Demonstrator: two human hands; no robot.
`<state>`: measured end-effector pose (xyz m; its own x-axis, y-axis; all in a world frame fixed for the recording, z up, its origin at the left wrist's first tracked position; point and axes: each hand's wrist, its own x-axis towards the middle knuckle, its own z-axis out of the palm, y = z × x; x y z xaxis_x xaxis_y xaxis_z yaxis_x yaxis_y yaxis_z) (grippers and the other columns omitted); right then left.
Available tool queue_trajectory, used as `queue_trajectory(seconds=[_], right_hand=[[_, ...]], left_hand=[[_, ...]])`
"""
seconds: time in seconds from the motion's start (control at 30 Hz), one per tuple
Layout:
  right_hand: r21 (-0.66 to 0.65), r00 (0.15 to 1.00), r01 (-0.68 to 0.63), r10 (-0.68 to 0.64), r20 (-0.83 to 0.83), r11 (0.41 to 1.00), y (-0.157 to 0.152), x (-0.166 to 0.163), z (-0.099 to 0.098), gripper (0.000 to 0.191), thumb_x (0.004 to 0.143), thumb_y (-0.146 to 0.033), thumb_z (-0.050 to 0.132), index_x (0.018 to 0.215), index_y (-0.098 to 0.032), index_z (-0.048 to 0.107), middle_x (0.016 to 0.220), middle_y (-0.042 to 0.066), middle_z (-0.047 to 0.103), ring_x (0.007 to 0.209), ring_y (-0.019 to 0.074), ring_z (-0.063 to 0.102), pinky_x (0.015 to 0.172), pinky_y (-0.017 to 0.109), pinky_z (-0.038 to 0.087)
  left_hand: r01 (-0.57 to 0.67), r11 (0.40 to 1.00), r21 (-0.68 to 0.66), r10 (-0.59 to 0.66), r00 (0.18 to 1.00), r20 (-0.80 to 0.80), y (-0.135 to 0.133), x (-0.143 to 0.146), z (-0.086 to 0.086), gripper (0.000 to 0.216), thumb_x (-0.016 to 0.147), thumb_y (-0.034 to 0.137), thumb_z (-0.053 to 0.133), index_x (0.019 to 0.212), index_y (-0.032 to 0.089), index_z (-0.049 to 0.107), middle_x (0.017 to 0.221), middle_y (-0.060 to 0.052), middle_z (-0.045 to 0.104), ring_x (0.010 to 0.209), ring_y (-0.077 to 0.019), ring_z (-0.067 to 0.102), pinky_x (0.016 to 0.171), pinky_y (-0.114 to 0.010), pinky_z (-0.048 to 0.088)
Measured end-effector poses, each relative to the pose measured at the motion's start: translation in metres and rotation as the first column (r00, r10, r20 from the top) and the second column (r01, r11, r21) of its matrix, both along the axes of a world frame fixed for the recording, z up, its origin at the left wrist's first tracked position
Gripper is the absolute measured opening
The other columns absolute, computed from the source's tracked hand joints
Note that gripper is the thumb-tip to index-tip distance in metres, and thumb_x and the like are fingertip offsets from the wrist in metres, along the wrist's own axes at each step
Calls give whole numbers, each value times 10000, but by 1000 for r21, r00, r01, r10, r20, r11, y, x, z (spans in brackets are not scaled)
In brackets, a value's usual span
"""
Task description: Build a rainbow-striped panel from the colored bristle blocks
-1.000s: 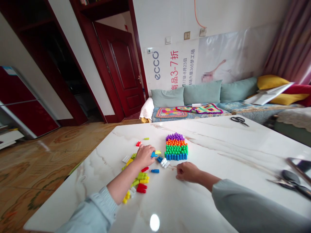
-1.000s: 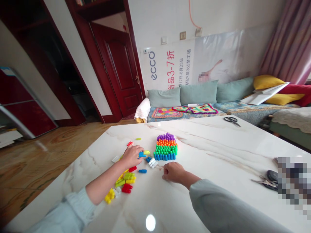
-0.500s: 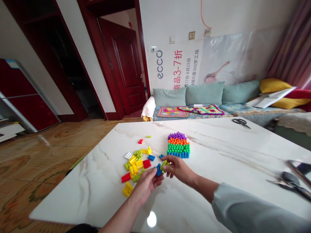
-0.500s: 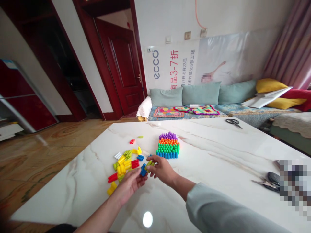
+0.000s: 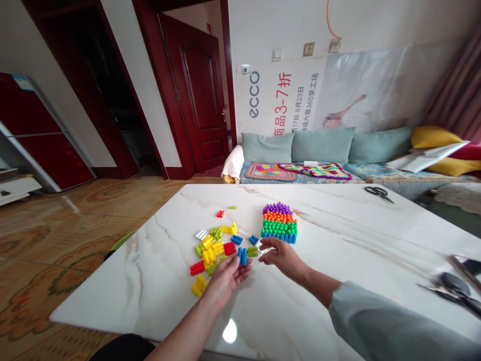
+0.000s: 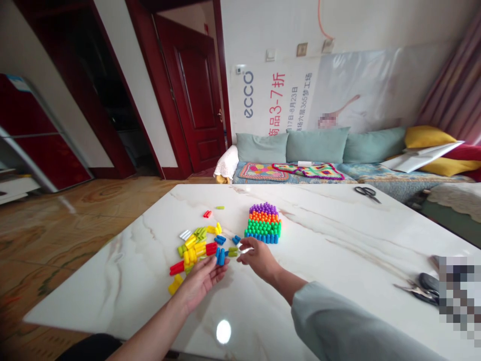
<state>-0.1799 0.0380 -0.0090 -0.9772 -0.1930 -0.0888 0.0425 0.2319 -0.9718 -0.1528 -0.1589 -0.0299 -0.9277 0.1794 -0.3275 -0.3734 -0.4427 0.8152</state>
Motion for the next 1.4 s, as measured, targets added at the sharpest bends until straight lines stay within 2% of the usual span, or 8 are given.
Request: queue_trajectory(seconds=[0.1,0.2,0.43,0.63,0.77,0.87,0.93,1.4], right_hand=[[18,998,-66,67,-18,998,-10,8,8,285,762,-275,605,1017,-151,574,980,64,652,651,122,658,527,229,512],[96,989,-125,132,-68,987,-17,14,12,247,736,-260,639,960,-157,622,831,22,653,577,101,596,468,205,449],[207,986,-55,86,-144,977,-13,14,7,187,664,-124,618,837,-162,677,671,-17,637,564,93,553,528,203,430],[316,981,105,-47,-187,943,38,2,3,152,667,-213,625,811,-164,638,665,-15,643,522,118,593,519,225,447],[466,951,275,-166,-262,841,94,-8,-5,168,696,-260,614,835,-184,670,746,6,684,570,128,606,576,240,448],[572,909,407,-256,-328,712,126,-14,-15,146,700,-225,601,818,-197,683,776,12,698,641,146,613,635,252,439],[604,894,441,-268,-358,664,137,-18,-22,133,700,-204,597,798,-204,688,791,13,706,682,155,614,664,256,434],[608,875,481,-302,-378,632,118,-51,-30,242,713,-141,583,922,-182,697,883,45,723,786,174,642,741,262,447]], left_hand=[[35,999,39,-34,999,-15,6,5,0,306,792,245,741,1045,136,604,984,-113,725,809,-159,706,716,-237,552],[80,997,16,-79,995,-65,9,11,-2,407,734,301,791,1048,163,571,916,-83,727,832,-187,710,743,-260,542],[122,968,-221,-161,973,-166,14,17,-6,401,733,387,748,1005,170,549,972,-97,701,870,-206,695,780,-307,535],[88,828,-553,-303,901,-312,17,14,-26,232,759,272,625,969,172,622,1004,-99,679,896,-215,651,647,-267,538],[-45,731,-681,-337,844,-416,21,14,-37,175,788,219,541,908,172,660,926,-81,699,859,-205,648,672,-275,531],[-118,689,-715,-348,811,-470,23,14,-40,168,792,197,526,879,176,669,885,-62,710,826,-192,652,734,-284,519],[-128,684,-718,-351,805,-478,24,14,-41,167,794,194,521,867,178,670,873,-56,712,811,-189,654,730,-278,514],[-133,665,-735,-360,806,-471,23,17,-35,179,797,204,516,866,178,678,874,-59,713,819,-196,657,744,-281,507]])
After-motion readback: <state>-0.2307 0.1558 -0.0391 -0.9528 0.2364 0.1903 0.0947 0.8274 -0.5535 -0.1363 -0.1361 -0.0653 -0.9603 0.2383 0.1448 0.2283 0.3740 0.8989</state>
